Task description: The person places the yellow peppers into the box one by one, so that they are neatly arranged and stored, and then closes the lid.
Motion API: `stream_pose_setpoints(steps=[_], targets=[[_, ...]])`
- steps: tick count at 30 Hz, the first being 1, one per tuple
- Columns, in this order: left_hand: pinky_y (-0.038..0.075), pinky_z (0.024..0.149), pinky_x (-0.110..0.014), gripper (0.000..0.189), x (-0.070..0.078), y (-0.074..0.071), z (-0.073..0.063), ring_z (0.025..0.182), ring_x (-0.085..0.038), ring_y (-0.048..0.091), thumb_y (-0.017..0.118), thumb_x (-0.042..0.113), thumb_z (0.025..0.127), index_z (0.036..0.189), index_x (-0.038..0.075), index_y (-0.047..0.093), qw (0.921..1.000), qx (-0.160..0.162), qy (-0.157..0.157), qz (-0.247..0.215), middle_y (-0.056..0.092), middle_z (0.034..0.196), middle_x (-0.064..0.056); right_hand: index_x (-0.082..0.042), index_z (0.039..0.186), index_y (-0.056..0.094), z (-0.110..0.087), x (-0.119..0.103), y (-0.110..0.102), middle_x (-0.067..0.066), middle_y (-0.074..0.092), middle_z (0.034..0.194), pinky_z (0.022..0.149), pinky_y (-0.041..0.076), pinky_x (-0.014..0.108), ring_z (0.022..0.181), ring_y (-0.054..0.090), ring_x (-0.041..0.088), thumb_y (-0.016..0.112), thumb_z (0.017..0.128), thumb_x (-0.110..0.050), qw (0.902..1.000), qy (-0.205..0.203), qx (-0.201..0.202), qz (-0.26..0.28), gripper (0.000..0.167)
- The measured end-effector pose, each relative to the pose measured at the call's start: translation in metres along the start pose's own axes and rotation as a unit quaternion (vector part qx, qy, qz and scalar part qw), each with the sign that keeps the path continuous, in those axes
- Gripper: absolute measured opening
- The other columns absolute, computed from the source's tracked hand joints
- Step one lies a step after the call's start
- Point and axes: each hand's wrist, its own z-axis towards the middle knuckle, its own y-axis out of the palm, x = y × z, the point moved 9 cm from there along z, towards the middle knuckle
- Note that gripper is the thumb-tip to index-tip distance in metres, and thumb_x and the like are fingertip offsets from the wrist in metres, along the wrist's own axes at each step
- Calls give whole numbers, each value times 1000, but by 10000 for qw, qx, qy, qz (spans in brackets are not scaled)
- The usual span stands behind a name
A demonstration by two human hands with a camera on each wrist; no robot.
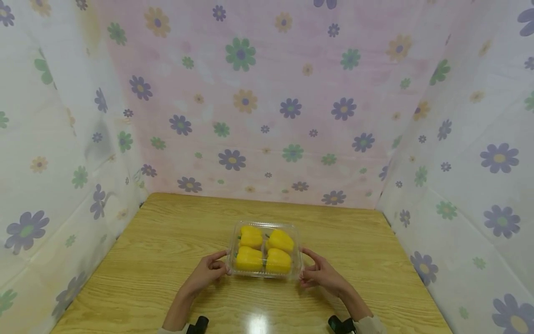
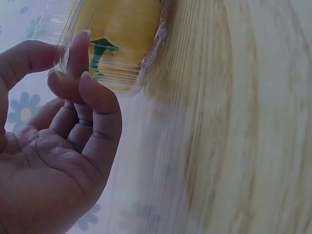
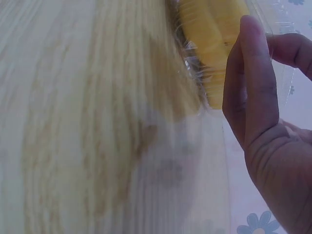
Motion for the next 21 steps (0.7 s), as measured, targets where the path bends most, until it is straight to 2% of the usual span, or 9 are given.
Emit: stream_pose_setpoints(steps=[7, 11, 16, 21], targets=[[47, 59, -23, 65, 0, -1, 3, 71, -14, 59, 61, 6, 100, 154, -12, 30, 9999, 91, 112, 55, 69, 89, -18, -1, 163, 6, 1, 0, 1, 22, 74, 95, 76, 63, 38, 81, 73, 18, 62, 98, -4, 9999, -9, -2, 115, 86], [47, 59, -23, 64, -1, -2, 3, 75, -16, 62, 61, 5, 100, 154, -12, 31, 9999, 138, 66, 28, 68, 87, -14, 0, 162, 5, 2, 1, 2, 20, 75, 94, 75, 63, 38, 80, 73, 17, 62, 97, -2, 9997, -41, -19, 234, 87], [48, 60, -23, 64, -1, -1, 3, 78, -17, 64, 60, 7, 100, 154, -12, 30, 10000, 39, 31, -18, 69, 89, -18, -1, 163, 5, 2, 1, 2, 19, 75, 94, 76, 63, 37, 79, 73, 17, 62, 98, -2, 9996, -12, 6, 282, 86], [47, 60, -24, 65, 1, -1, 3, 72, -14, 57, 61, 9, 101, 155, -11, 29, 9999, -127, 79, 18, 70, 95, -24, -2, 163, 4, 1, 1, 2, 16, 74, 97, 78, 63, 36, 81, 72, 16, 60, 100, -5, 9995, 21, -43, 300, 84]])
